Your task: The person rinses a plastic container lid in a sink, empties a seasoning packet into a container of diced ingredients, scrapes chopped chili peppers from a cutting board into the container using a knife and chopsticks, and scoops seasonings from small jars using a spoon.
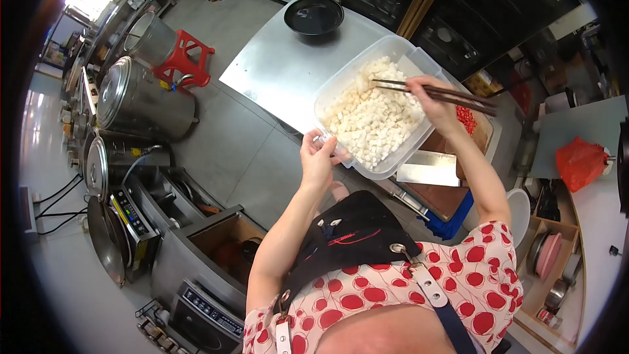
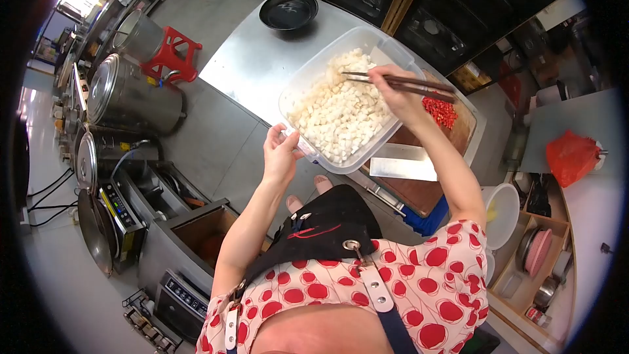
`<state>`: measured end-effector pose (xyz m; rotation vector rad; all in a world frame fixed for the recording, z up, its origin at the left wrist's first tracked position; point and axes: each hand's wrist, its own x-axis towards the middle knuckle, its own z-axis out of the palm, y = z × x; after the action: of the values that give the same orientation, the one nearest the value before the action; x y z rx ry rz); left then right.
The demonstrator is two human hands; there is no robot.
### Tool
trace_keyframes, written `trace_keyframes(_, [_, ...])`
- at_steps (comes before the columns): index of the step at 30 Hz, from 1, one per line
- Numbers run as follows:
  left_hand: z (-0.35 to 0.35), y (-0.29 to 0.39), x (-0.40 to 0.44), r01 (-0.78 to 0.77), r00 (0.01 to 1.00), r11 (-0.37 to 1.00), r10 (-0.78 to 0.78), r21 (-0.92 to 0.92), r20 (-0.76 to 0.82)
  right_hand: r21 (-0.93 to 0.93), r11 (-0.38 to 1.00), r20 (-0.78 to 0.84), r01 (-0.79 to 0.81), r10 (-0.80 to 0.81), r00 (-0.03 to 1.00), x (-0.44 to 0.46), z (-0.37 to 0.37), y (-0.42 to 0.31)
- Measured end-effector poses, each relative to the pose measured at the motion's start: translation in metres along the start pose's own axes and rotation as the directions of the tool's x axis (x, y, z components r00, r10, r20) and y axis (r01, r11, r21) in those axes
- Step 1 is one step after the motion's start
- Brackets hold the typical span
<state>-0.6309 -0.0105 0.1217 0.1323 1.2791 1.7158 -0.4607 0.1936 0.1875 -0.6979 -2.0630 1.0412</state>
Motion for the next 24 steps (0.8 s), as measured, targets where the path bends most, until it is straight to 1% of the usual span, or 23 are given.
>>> trace_keyframes(1, [0.0,0.0,-0.001,-0.006,1.0,1.0,0.006,-0.006,-0.01,0.005,1.0,-0.021,-0.007,0.007,1.0,0.006,-0.008,-0.01])
trace_keyframes(3, [0.002,0.0,-0.004,-0.004,1.0,1.0,0.004,-0.01,-0.021,-0.022,0.999,0.019,-0.05,0.05,0.999,0.021,-0.021,-0.016])
trace_keyframes(4, [0.002,0.001,-0.004,-0.006,1.0,1.0,0.006,-0.004,-0.009,-0.021,0.998,0.017,-0.053,0.053,0.998,0.029,-0.023,0.002])
trace_keyframes(6, [0.003,0.0,-0.004,-0.012,1.0,1.0,0.012,0.005,0.006,-0.07,0.996,0.086,-0.047,0.053,0.995,0.039,-0.025,0.053])
trace_keyframes(7, [0.003,-0.001,-0.003,-0.012,1.0,1.0,0.012,-0.007,-0.011,-0.068,0.997,0.082,-0.042,0.048,0.995,0.036,-0.025,0.061])
trace_keyframes(9, [0.004,-0.001,-0.001,-0.018,0.999,1.0,0.017,-0.023,-0.032,-0.008,0.969,0.069,-0.245,0.245,0.967,0.033,-0.023,0.079])
trace_keyframes(10, [0.005,-0.001,-0.001,-0.013,0.999,1.0,0.013,-0.017,-0.03,0.132,0.933,0.149,-0.335,0.315,0.937,0.029,-0.018,0.078])
trace_keyframes(11, [0.004,0.0,-0.002,-0.008,1.0,1.0,0.008,-0.008,-0.027,0.11,0.895,0.106,-0.433,0.423,0.9,0.013,-0.015,0.076])
trace_keyframes(13, [0.004,-0.002,0.0,-0.02,0.999,1.0,0.02,-0.009,-0.036,0.061,0.925,0.131,-0.376,0.366,0.921,-0.012,0.001,0.059])
trace_keyframes(15, [0.002,-0.006,0.0,-0.028,0.998,1.0,0.027,-0.015,-0.049,0.005,0.968,0.195,-0.25,0.245,0.95,-0.026,-0.001,0.027])
trace_keyframes(16, [0.001,-0.007,0.0,-0.031,0.999,0.999,0.03,-0.019,-0.042,0.069,0.948,0.221,-0.311,0.289,0.931,-0.033,-0.003,0.023])
trace_keyframes(17, [0.001,-0.007,0.0,-0.034,0.999,0.999,0.033,-0.023,-0.033,0.07,0.948,0.223,-0.31,0.288,0.931,-0.037,-0.006,0.017])
trace_keyframes(19, [0.003,-0.005,0.0,-0.029,0.999,0.999,0.028,-0.025,-0.036,0.07,0.972,0.257,-0.225,0.2,0.945,-0.038,-0.017,-0.007])
trace_keyframes(20, [0.003,-0.004,0.0,-0.021,0.999,0.999,0.02,-0.025,-0.04,0.048,0.962,0.232,-0.268,0.25,0.94,-0.036,-0.023,-0.03])
trace_keyframes(21, [0.003,-0.004,-0.001,-0.023,0.999,0.999,0.022,-0.027,-0.044,0.05,0.963,0.236,-0.266,0.248,0.94,-0.037,-0.028,-0.048])
trace_keyframes(23, [0.002,-0.003,-0.002,-0.014,1.0,1.0,0.014,-0.012,-0.023,0.095,0.98,0.306,-0.173,0.136,0.942,-0.043,-0.03,-0.07])
trace_keyframes(24, [0.001,-0.002,-0.002,-0.016,0.999,1.0,0.015,-0.01,-0.028,0.091,0.985,0.396,-0.148,0.101,0.913,-0.048,-0.024,-0.073])
